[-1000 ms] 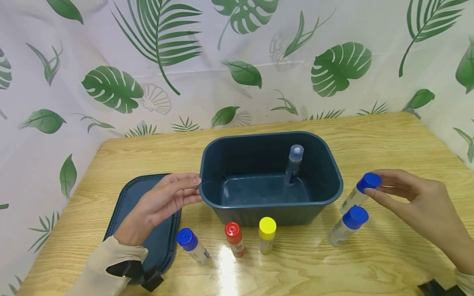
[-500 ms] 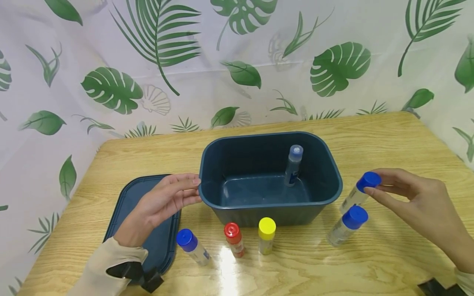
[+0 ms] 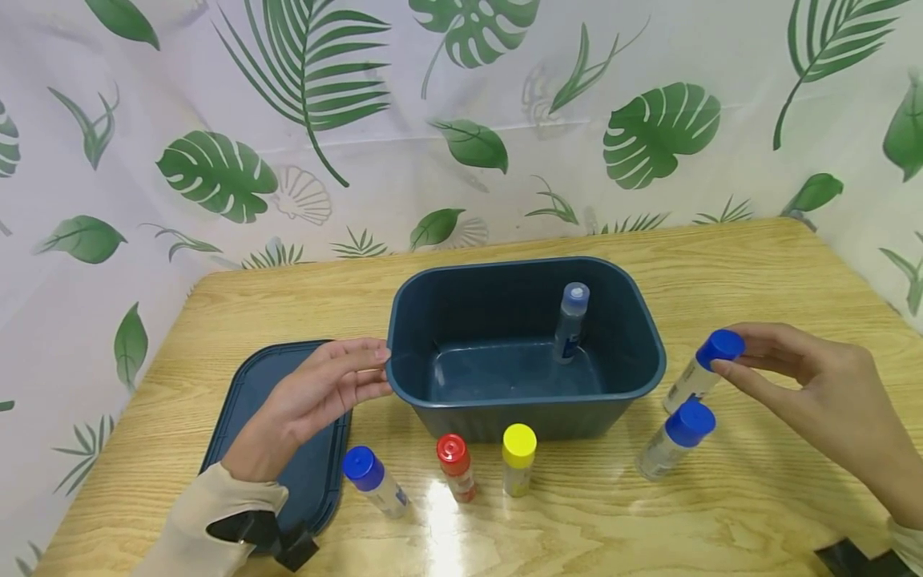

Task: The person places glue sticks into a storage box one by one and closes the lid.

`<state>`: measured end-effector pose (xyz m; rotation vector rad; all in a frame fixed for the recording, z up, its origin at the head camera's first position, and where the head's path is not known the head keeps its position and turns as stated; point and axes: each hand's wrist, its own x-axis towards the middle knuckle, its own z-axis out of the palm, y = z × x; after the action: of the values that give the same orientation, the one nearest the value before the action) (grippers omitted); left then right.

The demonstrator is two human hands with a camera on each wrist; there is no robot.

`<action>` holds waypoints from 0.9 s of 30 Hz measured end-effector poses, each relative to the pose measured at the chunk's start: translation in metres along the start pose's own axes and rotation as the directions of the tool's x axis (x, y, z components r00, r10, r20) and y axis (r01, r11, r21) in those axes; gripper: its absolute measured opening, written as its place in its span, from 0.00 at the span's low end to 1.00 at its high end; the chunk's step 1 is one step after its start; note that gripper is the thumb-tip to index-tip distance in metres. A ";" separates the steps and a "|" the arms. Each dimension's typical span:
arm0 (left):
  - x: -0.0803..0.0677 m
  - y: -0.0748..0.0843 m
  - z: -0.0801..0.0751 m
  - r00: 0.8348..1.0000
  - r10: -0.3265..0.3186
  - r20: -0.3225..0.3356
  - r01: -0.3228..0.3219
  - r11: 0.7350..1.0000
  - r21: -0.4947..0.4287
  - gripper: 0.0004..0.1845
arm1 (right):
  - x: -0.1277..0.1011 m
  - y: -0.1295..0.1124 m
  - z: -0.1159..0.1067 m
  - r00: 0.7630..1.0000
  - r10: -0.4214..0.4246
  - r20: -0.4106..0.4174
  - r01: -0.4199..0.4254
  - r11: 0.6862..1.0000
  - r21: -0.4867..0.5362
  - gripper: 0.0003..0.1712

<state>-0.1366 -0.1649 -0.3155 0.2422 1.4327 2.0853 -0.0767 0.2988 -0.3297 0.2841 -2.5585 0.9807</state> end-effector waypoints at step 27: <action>-0.001 0.000 0.001 1.000 0.008 -0.003 -0.008 1.000 0.013 0.08 | 0.007 -0.012 -0.010 1.000 0.002 -0.025 -0.002 1.000 -0.022 0.21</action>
<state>-0.1356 -0.1645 -0.3155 0.2506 1.4499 2.0838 -0.0765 0.2962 -0.3126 0.2614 -2.5461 0.9500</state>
